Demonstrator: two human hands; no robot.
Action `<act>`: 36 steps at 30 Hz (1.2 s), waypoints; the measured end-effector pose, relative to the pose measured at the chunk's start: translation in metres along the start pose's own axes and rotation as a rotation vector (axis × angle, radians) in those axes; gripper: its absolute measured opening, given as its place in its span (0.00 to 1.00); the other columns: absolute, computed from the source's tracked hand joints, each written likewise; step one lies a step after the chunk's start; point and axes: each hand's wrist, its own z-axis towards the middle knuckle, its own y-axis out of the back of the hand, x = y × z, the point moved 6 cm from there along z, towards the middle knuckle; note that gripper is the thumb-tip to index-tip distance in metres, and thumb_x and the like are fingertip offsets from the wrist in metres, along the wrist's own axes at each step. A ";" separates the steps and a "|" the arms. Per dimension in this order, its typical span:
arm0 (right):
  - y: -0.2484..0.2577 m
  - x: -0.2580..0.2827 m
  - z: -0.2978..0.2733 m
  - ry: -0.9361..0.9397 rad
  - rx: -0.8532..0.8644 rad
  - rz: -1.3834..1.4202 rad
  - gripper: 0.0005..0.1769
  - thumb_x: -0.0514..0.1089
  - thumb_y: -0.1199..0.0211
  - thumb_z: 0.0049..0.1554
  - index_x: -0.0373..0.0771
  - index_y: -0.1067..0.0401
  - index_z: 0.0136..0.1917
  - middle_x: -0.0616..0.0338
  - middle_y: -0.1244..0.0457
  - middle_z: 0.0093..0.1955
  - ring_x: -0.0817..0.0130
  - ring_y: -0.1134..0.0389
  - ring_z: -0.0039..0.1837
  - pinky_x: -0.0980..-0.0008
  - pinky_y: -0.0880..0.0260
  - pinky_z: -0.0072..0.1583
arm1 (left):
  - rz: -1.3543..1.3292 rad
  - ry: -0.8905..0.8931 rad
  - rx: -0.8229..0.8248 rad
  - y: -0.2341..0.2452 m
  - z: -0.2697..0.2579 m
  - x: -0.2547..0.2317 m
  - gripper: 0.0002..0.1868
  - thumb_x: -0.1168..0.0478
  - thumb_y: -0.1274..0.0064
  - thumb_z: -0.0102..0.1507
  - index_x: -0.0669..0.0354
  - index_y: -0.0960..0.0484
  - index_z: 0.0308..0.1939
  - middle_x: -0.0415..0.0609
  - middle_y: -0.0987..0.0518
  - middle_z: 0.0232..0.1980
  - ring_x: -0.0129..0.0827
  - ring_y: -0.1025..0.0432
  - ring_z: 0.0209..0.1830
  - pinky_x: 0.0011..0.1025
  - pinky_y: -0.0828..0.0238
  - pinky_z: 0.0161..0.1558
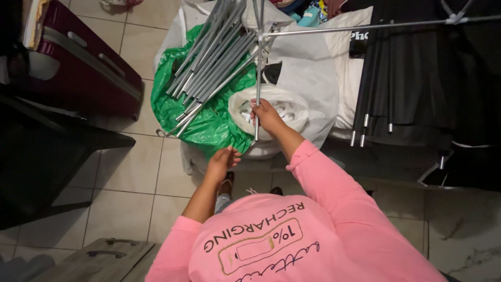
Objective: The person connects metal rods using plastic joints to build a frame over a black fabric cover.
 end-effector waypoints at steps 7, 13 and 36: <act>0.006 -0.005 -0.011 0.079 -0.080 -0.273 0.25 0.55 0.39 0.63 0.39 0.33 0.67 0.64 0.36 0.34 0.75 0.39 0.32 0.73 0.38 0.34 | -0.018 -0.032 0.077 -0.008 0.028 0.003 0.22 0.45 0.50 0.69 0.62 0.20 0.50 0.50 0.15 0.45 0.31 0.21 0.39 0.28 0.26 0.42; 0.002 -0.003 -0.035 0.086 -0.122 -0.334 0.29 0.56 0.38 0.63 0.38 0.36 0.70 0.63 0.36 0.35 0.76 0.38 0.33 0.73 0.37 0.36 | 0.044 -0.190 0.107 -0.014 0.036 -0.037 0.17 0.52 0.47 0.69 0.64 0.19 0.49 0.48 0.16 0.44 0.30 0.21 0.41 0.29 0.24 0.46; 0.076 0.008 -0.178 0.113 -0.528 -0.277 0.17 0.47 0.35 0.60 0.39 0.27 0.60 0.68 0.35 0.40 0.81 0.37 0.38 0.76 0.32 0.42 | 1.498 -1.238 -0.681 0.004 0.198 -0.257 0.07 0.66 0.51 0.69 0.62 0.19 0.38 0.57 0.21 0.42 0.51 0.28 0.44 0.46 0.31 0.47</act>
